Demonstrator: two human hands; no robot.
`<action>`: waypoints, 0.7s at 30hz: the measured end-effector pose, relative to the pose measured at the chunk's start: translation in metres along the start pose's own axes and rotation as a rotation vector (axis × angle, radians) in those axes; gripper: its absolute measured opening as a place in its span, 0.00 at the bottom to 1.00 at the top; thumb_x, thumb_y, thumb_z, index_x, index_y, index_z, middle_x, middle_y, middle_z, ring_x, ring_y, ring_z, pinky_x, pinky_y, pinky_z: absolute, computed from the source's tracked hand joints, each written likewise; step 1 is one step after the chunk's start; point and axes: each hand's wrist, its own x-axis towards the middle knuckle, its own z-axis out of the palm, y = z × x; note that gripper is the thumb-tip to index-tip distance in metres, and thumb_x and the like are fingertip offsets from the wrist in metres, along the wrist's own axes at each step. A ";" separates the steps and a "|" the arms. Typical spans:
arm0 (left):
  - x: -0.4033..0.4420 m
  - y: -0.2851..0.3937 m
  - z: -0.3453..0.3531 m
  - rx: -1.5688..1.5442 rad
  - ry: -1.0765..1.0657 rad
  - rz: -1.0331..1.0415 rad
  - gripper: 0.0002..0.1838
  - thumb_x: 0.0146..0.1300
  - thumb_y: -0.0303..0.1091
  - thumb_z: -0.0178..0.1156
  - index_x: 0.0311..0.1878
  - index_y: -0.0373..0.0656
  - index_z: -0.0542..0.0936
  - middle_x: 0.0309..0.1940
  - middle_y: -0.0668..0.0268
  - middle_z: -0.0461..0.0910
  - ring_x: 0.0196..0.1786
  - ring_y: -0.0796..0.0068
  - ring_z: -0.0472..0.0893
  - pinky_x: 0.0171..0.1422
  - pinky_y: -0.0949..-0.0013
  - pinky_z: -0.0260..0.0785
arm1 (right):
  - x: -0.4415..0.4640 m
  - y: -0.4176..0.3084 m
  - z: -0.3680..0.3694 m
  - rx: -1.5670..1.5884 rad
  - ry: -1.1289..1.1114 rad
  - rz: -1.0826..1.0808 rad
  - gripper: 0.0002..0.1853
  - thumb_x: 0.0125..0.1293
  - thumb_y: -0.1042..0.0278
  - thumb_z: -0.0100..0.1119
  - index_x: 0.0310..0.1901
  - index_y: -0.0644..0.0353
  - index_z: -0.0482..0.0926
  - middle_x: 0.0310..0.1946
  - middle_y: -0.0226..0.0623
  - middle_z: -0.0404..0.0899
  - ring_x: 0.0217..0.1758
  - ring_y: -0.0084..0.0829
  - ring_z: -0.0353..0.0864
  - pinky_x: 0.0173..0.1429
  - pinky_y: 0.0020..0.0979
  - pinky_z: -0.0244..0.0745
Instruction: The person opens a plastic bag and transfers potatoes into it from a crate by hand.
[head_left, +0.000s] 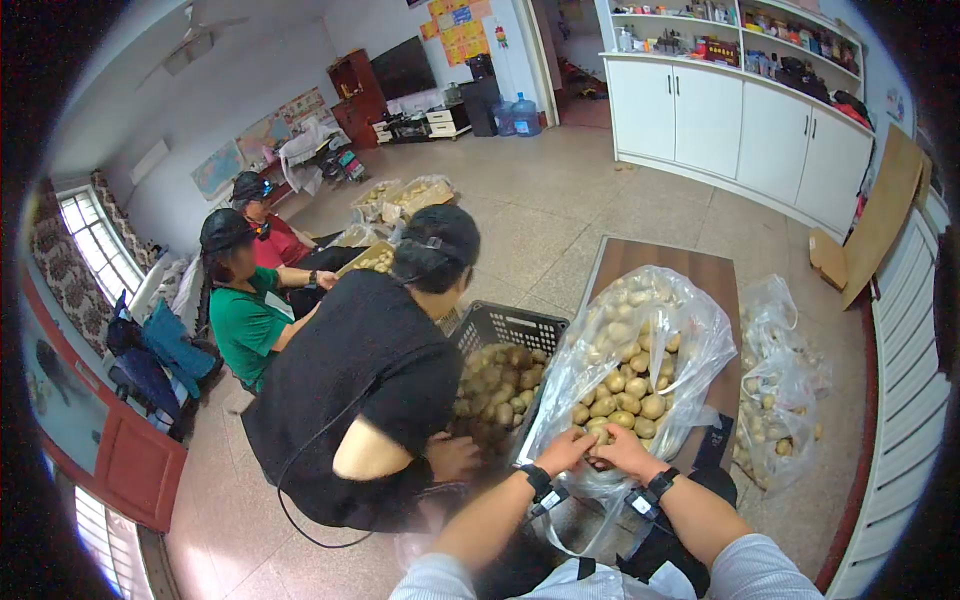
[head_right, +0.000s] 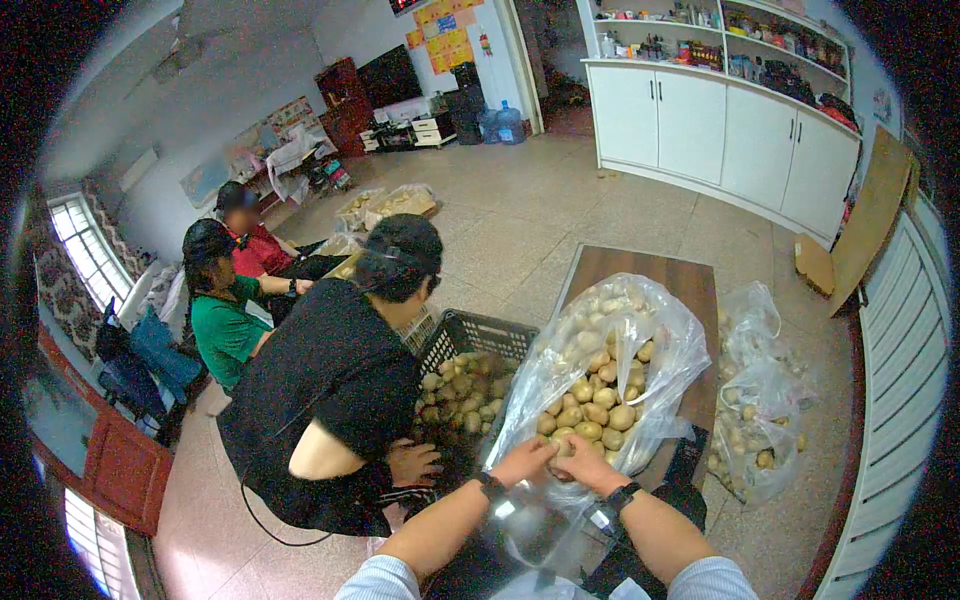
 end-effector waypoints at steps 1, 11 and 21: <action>0.001 -0.001 0.000 -0.145 -0.047 -0.041 0.29 0.63 0.56 0.57 0.49 0.35 0.75 0.34 0.59 0.82 0.30 0.70 0.82 0.33 0.67 0.75 | -0.003 -0.003 0.001 0.142 -0.028 0.029 0.15 0.63 0.68 0.63 0.49 0.60 0.73 0.39 0.33 0.81 0.40 0.25 0.82 0.39 0.24 0.79; -0.005 0.007 -0.020 -0.474 -0.316 -0.119 0.22 0.67 0.56 0.56 0.48 0.46 0.75 0.35 0.69 0.80 0.28 0.79 0.77 0.29 0.75 0.71 | -0.011 -0.019 0.004 0.128 -0.064 -0.041 0.15 0.69 0.63 0.58 0.54 0.58 0.73 0.35 0.27 0.80 0.30 0.17 0.79 0.32 0.20 0.75; 0.000 -0.001 -0.062 -0.407 -0.058 0.171 0.23 0.69 0.51 0.55 0.58 0.45 0.71 0.42 0.65 0.80 0.33 0.69 0.78 0.36 0.68 0.74 | -0.002 0.012 0.007 0.054 0.066 -0.084 0.19 0.70 0.56 0.54 0.52 0.63 0.77 0.37 0.30 0.80 0.29 0.19 0.77 0.33 0.23 0.73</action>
